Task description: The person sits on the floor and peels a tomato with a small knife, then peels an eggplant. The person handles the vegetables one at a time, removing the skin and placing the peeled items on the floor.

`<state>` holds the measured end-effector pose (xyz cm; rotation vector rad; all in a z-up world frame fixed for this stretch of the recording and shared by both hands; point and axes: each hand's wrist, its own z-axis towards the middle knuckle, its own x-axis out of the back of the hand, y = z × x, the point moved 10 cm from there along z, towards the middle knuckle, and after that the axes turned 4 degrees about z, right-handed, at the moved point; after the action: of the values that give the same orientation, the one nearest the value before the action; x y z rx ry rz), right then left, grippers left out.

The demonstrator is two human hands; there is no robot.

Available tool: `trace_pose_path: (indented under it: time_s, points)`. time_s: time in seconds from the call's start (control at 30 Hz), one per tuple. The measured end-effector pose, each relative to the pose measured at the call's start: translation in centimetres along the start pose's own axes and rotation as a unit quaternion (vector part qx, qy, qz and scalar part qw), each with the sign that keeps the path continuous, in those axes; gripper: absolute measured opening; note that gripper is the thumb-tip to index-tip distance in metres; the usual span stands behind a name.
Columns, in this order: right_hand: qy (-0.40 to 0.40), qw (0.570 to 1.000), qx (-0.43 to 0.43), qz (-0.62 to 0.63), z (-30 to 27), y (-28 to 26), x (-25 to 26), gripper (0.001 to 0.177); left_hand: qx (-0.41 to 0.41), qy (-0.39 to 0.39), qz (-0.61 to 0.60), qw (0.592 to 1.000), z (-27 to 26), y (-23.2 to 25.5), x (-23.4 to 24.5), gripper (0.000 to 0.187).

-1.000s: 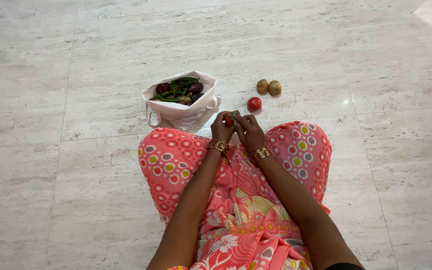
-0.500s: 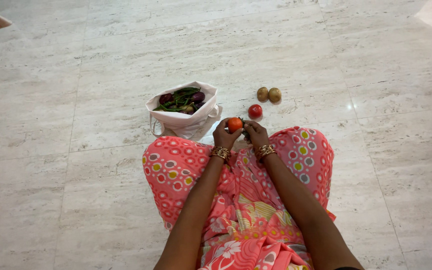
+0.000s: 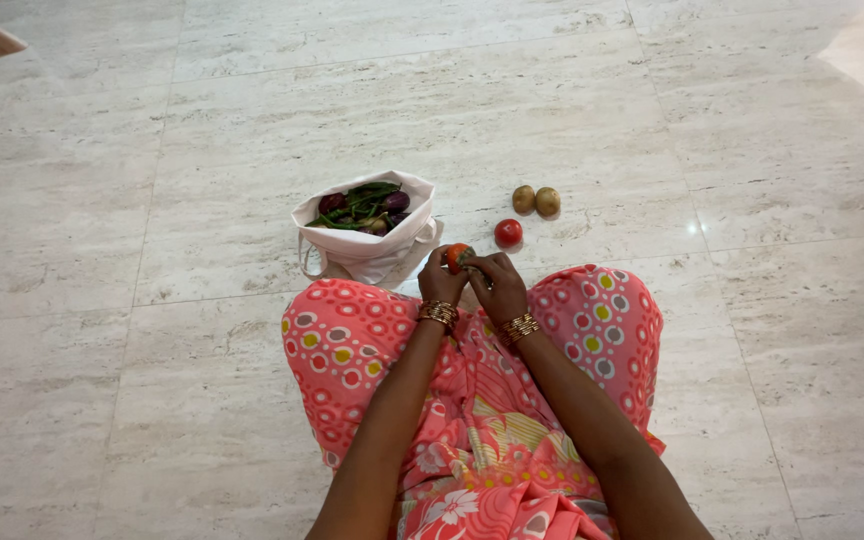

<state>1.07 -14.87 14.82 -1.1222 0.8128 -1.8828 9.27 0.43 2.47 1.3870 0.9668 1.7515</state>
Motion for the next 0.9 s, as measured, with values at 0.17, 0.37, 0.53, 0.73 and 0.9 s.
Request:
trace_pose_path:
  time_s: [0.17, 0.37, 0.53, 0.73, 0.9]
  points:
    - [0.031, 0.966, -0.131, 0.22, -0.1, 6.8, -1.2, 0.021, 0.007, -0.038, -0.058, 0.998, -0.1, 1.5, 0.1, 0.057]
    - [0.032, 0.852, -0.372, 0.366, -1.3, 16.0, -3.4, 0.021, -0.001, -0.108, -0.08, 0.991, -0.9, 3.7, -0.7, 0.057]
    - [0.082, 0.984, -0.061, 0.148, 0.5, 7.4, 0.3, 0.019, 0.01, -0.103, -0.08, 0.991, -0.8, 2.7, -1.1, 0.055]
    - [0.007, 0.999, 0.027, -0.03, 0.1, -1.5, 0.2, 0.025, -0.002, -0.051, -0.029, 0.998, -0.4, 1.5, -0.9, 0.045]
    - [0.036, 0.998, 0.052, -0.012, 0.3, -0.3, 0.8, 0.026, 0.003, -0.079, -0.028, 0.996, -0.7, 2.7, -1.0, 0.048]
